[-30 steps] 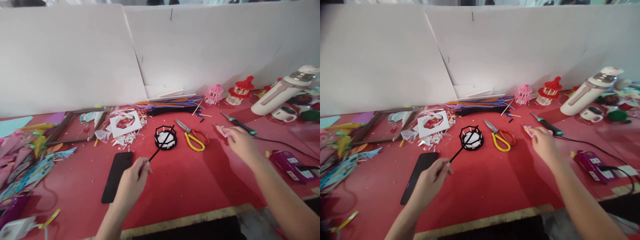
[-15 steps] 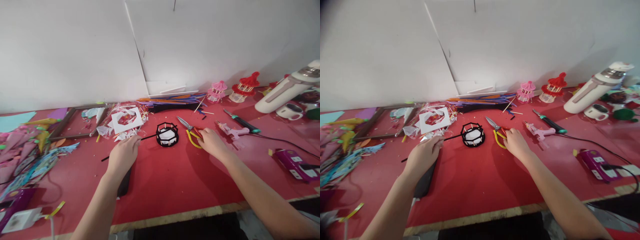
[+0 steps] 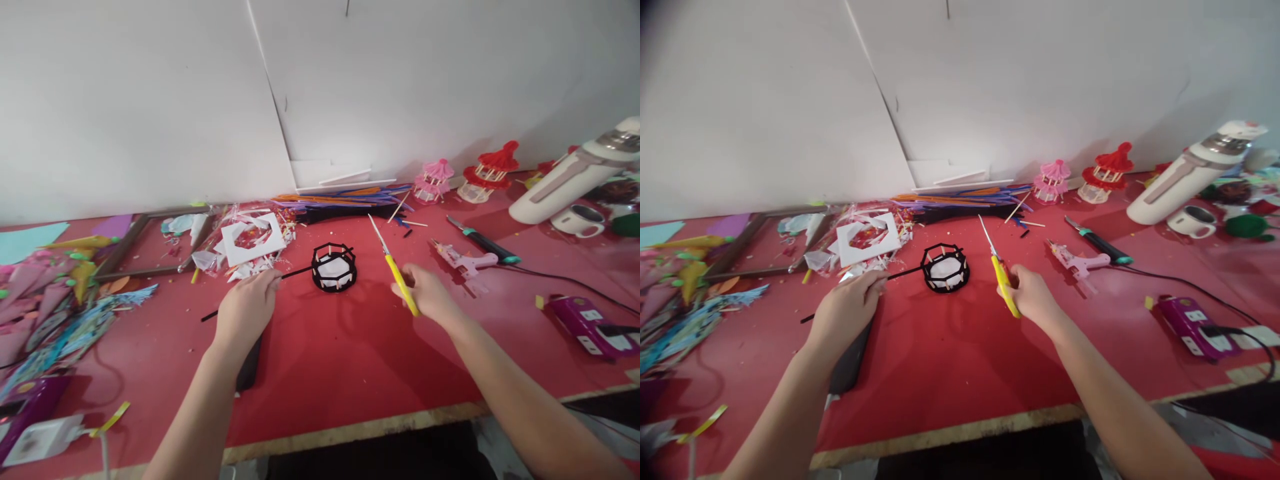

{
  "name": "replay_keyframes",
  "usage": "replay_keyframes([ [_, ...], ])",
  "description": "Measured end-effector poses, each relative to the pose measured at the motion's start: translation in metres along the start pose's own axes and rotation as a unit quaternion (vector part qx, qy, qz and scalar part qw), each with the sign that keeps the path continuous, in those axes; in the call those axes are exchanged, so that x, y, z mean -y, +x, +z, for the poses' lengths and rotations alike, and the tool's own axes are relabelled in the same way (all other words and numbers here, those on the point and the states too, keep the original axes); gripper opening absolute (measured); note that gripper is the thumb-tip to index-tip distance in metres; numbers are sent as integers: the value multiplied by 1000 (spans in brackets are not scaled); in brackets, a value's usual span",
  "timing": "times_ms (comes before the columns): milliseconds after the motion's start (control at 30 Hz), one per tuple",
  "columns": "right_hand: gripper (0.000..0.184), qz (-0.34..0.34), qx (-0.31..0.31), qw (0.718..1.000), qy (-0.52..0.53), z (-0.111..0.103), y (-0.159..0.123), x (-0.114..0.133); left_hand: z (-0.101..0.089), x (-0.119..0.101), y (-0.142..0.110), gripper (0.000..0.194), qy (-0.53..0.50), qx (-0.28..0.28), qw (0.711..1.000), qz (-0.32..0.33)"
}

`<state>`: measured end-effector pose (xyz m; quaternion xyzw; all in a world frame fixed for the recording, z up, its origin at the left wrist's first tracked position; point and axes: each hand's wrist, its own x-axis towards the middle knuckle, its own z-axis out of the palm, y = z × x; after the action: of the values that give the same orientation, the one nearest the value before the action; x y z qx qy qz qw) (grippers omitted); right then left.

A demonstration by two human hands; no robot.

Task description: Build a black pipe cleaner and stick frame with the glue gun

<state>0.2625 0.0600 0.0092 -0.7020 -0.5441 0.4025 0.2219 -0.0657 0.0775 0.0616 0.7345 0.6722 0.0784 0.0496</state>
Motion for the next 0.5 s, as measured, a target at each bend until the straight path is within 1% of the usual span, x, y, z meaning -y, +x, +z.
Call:
replay_keyframes([
  [67,49,-2,97,990,100,12,-24,1,-1,0,0,37,1,3,1000,-2],
  [133,63,-2,189,965,180,29,-49,3,-2,1,-1,37,1,7,1000,-3],
  [167,66,2,232,950,210,38,-59,5,-3,1,-1,37,1,8,1000,-4],
  [233,67,15,292,922,252,56,-75,7,-4,1,-2,38,1,11,1000,-4],
  [267,67,20,311,911,268,64,-80,7,-4,2,-3,38,2,13,1000,-5],
  [333,66,32,330,897,292,76,-82,9,-4,2,-5,39,4,17,1000,-7],
  [400,67,47,333,890,309,84,-79,11,-4,1,-7,38,8,21,1000,-10],
  [500,68,66,328,886,320,89,-71,17,-4,0,-9,36,12,27,999,-14],
])
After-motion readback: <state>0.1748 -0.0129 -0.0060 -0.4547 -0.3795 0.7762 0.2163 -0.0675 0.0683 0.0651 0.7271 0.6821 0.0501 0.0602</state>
